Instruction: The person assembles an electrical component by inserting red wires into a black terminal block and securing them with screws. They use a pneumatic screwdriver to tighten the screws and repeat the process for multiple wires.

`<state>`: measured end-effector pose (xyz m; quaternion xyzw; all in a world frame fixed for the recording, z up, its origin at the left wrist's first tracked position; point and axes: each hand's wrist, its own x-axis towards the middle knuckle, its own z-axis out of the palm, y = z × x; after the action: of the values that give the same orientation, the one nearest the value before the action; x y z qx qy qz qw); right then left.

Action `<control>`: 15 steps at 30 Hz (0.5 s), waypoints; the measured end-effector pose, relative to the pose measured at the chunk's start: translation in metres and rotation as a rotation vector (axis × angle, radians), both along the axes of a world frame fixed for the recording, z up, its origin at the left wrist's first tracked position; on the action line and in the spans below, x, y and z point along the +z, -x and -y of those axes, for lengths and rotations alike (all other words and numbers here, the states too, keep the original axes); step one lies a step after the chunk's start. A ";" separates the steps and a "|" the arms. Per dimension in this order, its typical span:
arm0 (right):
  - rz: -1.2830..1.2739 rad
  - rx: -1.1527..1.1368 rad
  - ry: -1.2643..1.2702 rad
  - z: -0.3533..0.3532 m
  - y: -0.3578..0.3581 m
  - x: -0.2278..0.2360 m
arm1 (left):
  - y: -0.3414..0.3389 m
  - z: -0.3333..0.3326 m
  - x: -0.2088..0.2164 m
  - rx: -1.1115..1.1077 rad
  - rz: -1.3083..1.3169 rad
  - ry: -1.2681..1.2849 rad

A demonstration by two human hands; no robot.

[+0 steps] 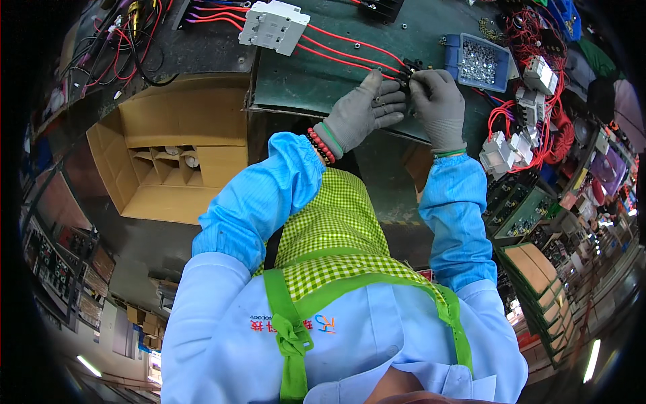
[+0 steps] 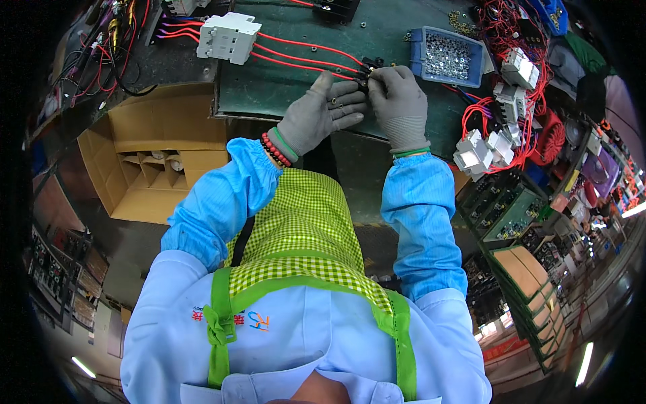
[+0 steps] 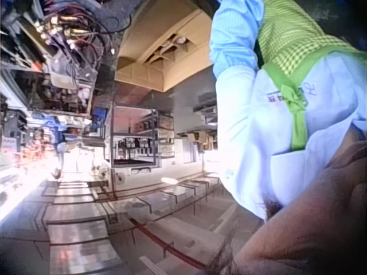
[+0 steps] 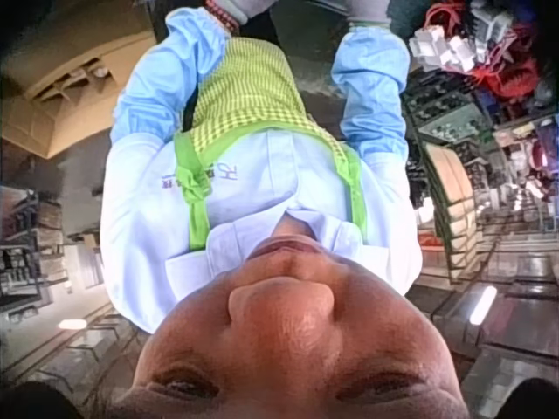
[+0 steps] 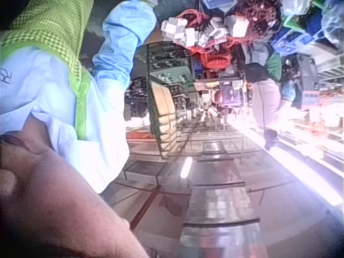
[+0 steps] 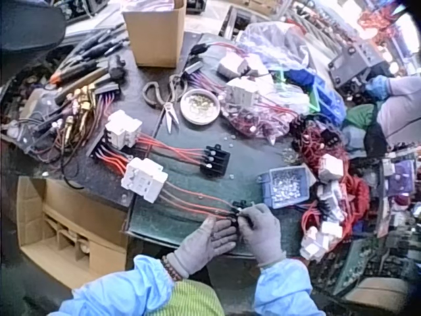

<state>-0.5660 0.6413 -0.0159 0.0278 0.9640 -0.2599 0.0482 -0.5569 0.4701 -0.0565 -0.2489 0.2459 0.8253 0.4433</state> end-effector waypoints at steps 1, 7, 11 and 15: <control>0.007 0.010 0.003 0.000 0.001 0.001 | -0.001 0.000 -0.002 -0.005 -0.006 0.001; -0.009 0.065 -0.102 0.000 0.000 0.001 | 0.000 -0.001 -0.002 0.008 -0.013 -0.007; -0.002 0.069 -0.143 0.001 -0.006 -0.002 | 0.000 -0.001 0.001 0.016 -0.004 -0.007; -0.067 0.131 -0.177 0.000 -0.011 -0.001 | 0.001 0.000 0.002 0.022 -0.012 -0.020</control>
<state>-0.5550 0.6412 -0.0173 -0.0396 0.9840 -0.1710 0.0301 -0.5579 0.4699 -0.0542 -0.2420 0.2376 0.8340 0.4352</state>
